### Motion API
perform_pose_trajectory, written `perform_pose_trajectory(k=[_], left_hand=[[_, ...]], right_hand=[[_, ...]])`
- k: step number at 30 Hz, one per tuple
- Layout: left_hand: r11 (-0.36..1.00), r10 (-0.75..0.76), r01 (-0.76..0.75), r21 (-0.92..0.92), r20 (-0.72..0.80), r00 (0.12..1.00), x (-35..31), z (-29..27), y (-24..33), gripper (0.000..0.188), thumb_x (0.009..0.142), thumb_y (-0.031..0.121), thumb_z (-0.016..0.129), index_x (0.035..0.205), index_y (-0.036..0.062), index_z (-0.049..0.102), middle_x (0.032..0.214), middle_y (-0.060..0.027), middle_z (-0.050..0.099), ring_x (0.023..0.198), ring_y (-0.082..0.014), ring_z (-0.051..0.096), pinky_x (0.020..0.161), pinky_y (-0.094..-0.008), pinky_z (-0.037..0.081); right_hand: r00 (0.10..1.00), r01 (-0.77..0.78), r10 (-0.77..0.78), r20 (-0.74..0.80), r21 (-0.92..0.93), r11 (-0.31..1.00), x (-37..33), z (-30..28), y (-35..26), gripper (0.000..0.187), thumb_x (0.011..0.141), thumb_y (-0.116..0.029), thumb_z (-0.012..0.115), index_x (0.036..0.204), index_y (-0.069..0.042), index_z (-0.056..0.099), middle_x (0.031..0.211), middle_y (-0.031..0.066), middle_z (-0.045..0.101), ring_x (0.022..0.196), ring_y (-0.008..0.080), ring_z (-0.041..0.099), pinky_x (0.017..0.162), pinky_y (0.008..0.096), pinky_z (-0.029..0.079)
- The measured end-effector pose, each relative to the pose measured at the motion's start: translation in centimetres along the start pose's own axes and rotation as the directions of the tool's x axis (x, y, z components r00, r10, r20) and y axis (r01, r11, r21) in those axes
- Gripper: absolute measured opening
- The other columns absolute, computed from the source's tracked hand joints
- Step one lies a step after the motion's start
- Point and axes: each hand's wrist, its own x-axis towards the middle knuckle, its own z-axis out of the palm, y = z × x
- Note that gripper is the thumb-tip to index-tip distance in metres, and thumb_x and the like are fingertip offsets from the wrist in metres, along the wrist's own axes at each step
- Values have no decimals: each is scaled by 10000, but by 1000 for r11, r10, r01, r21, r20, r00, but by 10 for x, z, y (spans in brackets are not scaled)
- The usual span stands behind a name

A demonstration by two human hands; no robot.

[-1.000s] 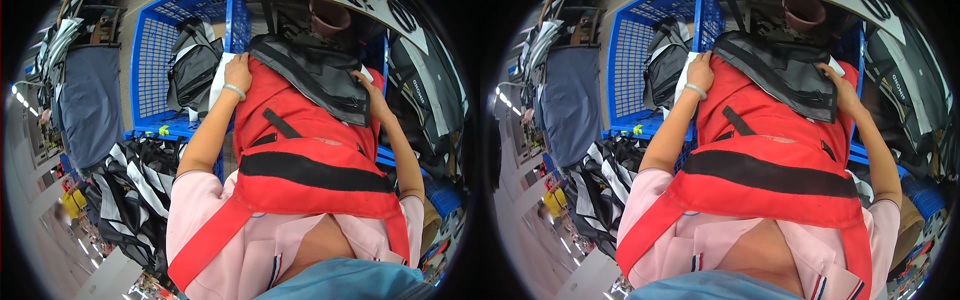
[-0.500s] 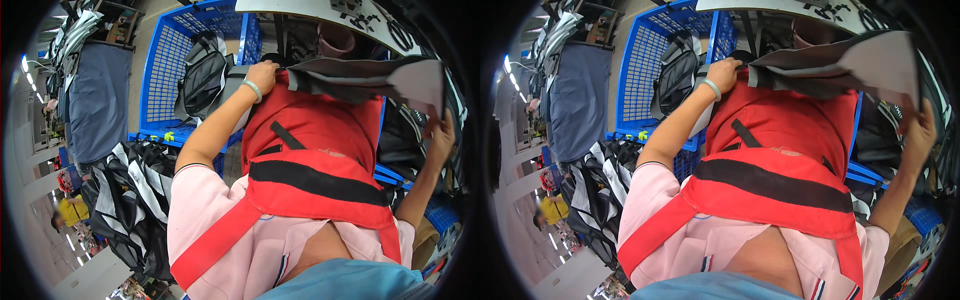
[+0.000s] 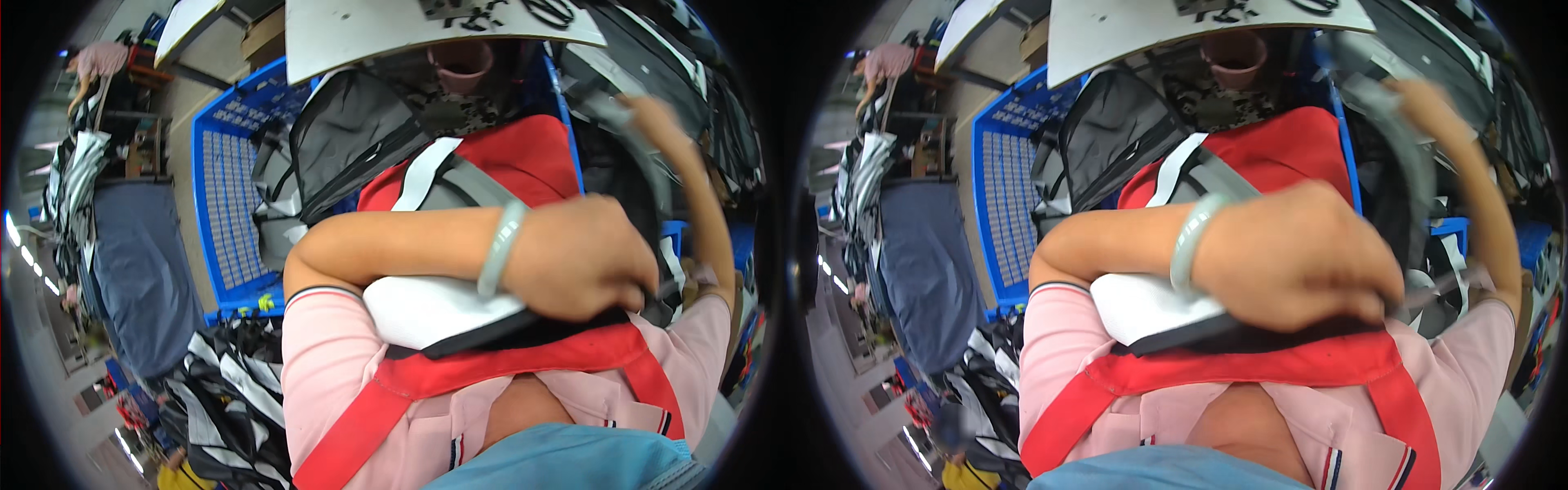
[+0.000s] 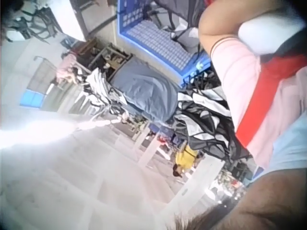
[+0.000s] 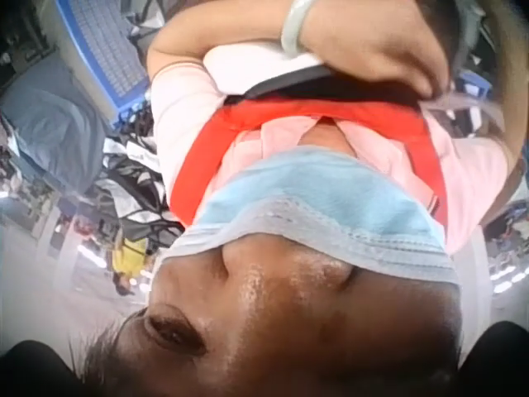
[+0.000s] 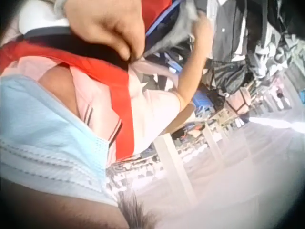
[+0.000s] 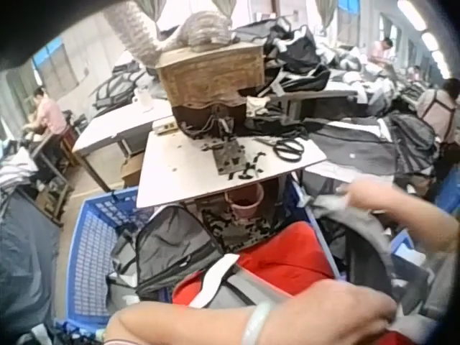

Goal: Manually trimming excess material and inspecting fabric components for backpacks or bags.

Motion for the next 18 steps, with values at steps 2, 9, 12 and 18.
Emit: perform_pose_trajectory(k=[2,9,12,18], left_hand=[[959,-282,278,-48,-125,951,-9,-19,-19,164,836,86,645,957,-17,681,878,-133,686,767,-182,653,688,-291,510],[873,-488,422,-246,-432,759,-24,-91,-23,202,887,66,643,1062,-33,668,937,-38,678,850,-83,611,787,-210,486],[817,-552,351,-457,-444,706,-21,-117,-40,224,896,92,650,1073,-44,654,921,-32,677,816,-60,610,739,-187,494],[763,-608,356,-539,-412,679,-13,-148,-59,191,911,98,624,1048,-28,663,893,-44,686,773,-82,635,723,-205,513]], right_hand=[[902,131,-119,414,-1,991,-4,4,-101,542,749,-69,656,1281,-150,582,1152,194,635,1054,340,615,930,403,469],[881,398,-378,-284,877,270,-24,-73,-140,593,932,-492,462,1246,-3,581,1124,88,641,1042,184,591,925,289,444],[696,651,-329,-638,369,663,-25,-81,-160,589,845,-366,650,1341,-81,507,1360,139,488,1287,280,434,1064,356,332],[834,551,-343,-433,696,460,16,-62,-167,627,852,-292,593,1409,-64,418,1398,178,458,1317,303,413,1099,367,312]])
